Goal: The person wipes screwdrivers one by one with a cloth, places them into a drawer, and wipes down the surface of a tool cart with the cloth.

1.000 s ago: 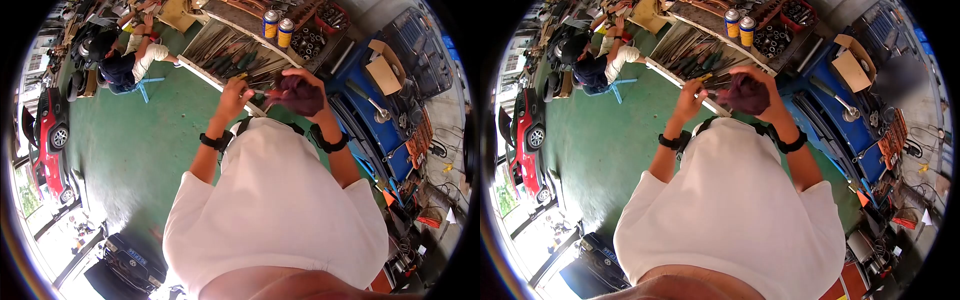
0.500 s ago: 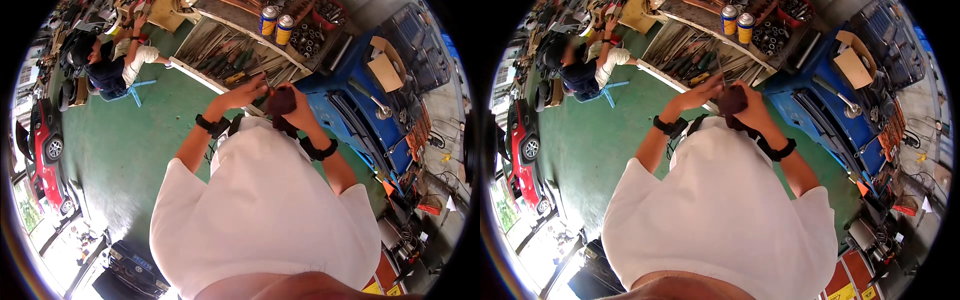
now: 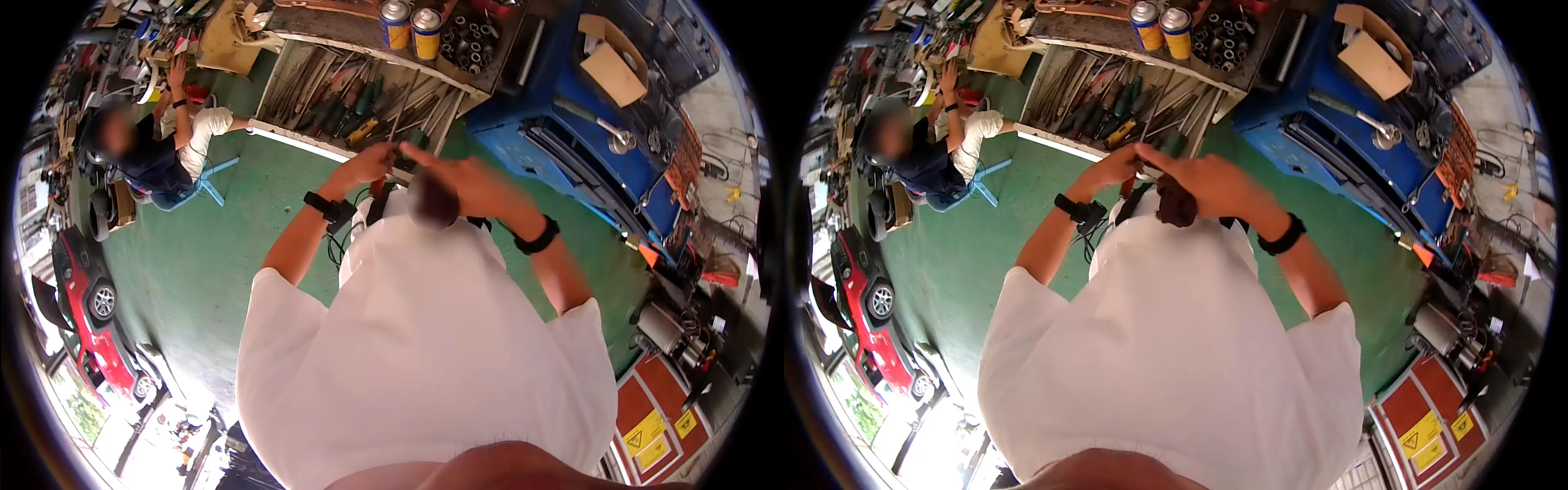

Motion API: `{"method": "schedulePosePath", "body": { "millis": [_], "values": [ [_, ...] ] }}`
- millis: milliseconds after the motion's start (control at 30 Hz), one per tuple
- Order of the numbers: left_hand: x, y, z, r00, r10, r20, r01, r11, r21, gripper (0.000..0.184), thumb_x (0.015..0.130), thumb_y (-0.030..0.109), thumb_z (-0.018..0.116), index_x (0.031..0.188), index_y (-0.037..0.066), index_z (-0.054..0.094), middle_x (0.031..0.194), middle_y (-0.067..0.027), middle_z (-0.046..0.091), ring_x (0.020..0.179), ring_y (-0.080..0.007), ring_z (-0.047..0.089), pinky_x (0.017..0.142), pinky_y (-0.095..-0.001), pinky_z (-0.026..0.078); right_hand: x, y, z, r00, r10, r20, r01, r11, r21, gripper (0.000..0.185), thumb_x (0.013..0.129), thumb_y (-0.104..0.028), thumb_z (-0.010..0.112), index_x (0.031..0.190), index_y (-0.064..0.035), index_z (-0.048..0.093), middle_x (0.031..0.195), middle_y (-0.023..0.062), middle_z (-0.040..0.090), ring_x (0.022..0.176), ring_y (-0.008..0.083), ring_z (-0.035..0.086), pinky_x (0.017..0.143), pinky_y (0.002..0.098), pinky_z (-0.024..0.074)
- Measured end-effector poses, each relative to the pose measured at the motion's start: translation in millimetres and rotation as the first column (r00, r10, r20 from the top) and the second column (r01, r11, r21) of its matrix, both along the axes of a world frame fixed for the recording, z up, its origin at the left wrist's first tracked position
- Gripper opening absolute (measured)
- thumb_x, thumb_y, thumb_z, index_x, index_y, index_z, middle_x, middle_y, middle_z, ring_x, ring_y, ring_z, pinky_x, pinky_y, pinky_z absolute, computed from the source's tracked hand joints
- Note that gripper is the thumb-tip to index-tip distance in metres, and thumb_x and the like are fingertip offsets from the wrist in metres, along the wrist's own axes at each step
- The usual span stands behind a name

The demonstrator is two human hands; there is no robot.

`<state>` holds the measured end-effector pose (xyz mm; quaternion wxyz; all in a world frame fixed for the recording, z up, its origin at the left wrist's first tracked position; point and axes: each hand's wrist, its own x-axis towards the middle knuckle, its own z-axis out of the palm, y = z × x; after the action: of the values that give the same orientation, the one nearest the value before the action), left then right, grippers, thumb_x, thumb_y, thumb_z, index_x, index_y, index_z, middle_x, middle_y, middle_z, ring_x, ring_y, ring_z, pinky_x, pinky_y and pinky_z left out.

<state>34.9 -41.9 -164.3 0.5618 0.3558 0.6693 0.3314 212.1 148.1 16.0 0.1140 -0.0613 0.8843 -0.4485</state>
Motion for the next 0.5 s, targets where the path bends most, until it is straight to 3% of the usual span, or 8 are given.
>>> {"method": "schedulePosePath", "body": {
  "millis": [33, 100, 167, 200, 300, 500],
  "values": [
    [-3, -5, -18, 1.000, -0.017, 0.006, 0.017, 1.000, -0.005, 0.044, 0.087, -0.007, 0.046, 0.130, -0.001, 0.053, 0.108, -0.0113, 0.063, 0.098, -0.0192, 0.061, 0.078, -0.0345, 0.051, 0, 4, 23, 0.999, -0.032, 0.022, 0.031, 0.997, 0.071, 0.095, 0.072, -0.012, 0.074, 0.154, -0.0178, 0.026, 0.093, 0.0145, 0.068, 0.078, 0.0386, 0.065, 0.068, 0.0445, 0.0525],
    [-8, -11, -61, 0.924, -0.098, -0.370, 0.146, 0.984, 0.104, 0.050, 0.081, -0.009, 0.051, 0.130, -0.002, 0.053, 0.108, -0.0201, 0.058, 0.100, -0.0342, 0.060, 0.085, -0.0395, 0.051, 1, 9, 62, 0.996, -0.086, 0.040, 0.079, 0.986, 0.146, 0.102, 0.070, -0.012, 0.075, 0.156, -0.0163, 0.020, 0.093, 0.0155, 0.067, 0.079, 0.0393, 0.064, 0.068, 0.0445, 0.0518],
    [-5, -6, -60, 0.911, -0.090, -0.403, 0.099, 0.995, 0.002, 0.052, 0.080, -0.009, 0.051, 0.132, 0.000, 0.052, 0.112, -0.0213, 0.057, 0.104, -0.0370, 0.058, 0.088, -0.0407, 0.050, 9, 4, 92, 0.965, -0.088, -0.247, 0.167, 0.932, 0.321, 0.088, 0.072, -0.026, 0.077, 0.149, -0.0099, 0.037, 0.092, 0.0143, 0.068, 0.080, 0.0367, 0.066, 0.066, 0.0413, 0.0533],
    [-4, -1, -60, 0.904, -0.090, -0.417, 0.082, 0.996, -0.039, 0.053, 0.080, -0.009, 0.052, 0.132, 0.000, 0.052, 0.114, -0.0220, 0.057, 0.106, -0.0385, 0.057, 0.090, -0.0414, 0.050, 11, 1, 102, 0.964, -0.115, -0.239, 0.192, 0.926, 0.326, 0.088, 0.072, -0.026, 0.077, 0.149, -0.0099, 0.037, 0.092, 0.0143, 0.068, 0.080, 0.0367, 0.066, 0.066, 0.0413, 0.0533],
    [-2, 2, -74, 0.859, -0.117, -0.499, 0.093, 0.993, -0.073, 0.054, 0.079, -0.008, 0.053, 0.132, 0.002, 0.052, 0.116, -0.0223, 0.056, 0.108, -0.0399, 0.056, 0.091, -0.0425, 0.049, 3, -14, 125, 0.835, -0.310, -0.455, 0.376, 0.925, 0.059, 0.056, 0.071, -0.028, 0.078, 0.117, -0.0091, 0.054, 0.070, 0.0085, 0.052, 0.058, 0.0281, 0.056, 0.049, 0.0379, 0.0416],
    [-8, 0, -119, 0.721, -0.100, -0.686, 0.090, 0.995, -0.051, 0.051, 0.080, -0.004, 0.056, 0.130, 0.003, 0.052, 0.116, -0.0215, 0.056, 0.108, -0.0400, 0.056, 0.092, -0.0440, 0.049, 0, -46, 141, 0.577, -0.544, -0.609, 0.510, 0.823, -0.252, 0.052, 0.060, -0.034, 0.080, 0.100, -0.0079, 0.061, 0.062, 0.0057, 0.048, 0.050, 0.0246, 0.051, 0.044, 0.0349, 0.0371]
  ]
}}
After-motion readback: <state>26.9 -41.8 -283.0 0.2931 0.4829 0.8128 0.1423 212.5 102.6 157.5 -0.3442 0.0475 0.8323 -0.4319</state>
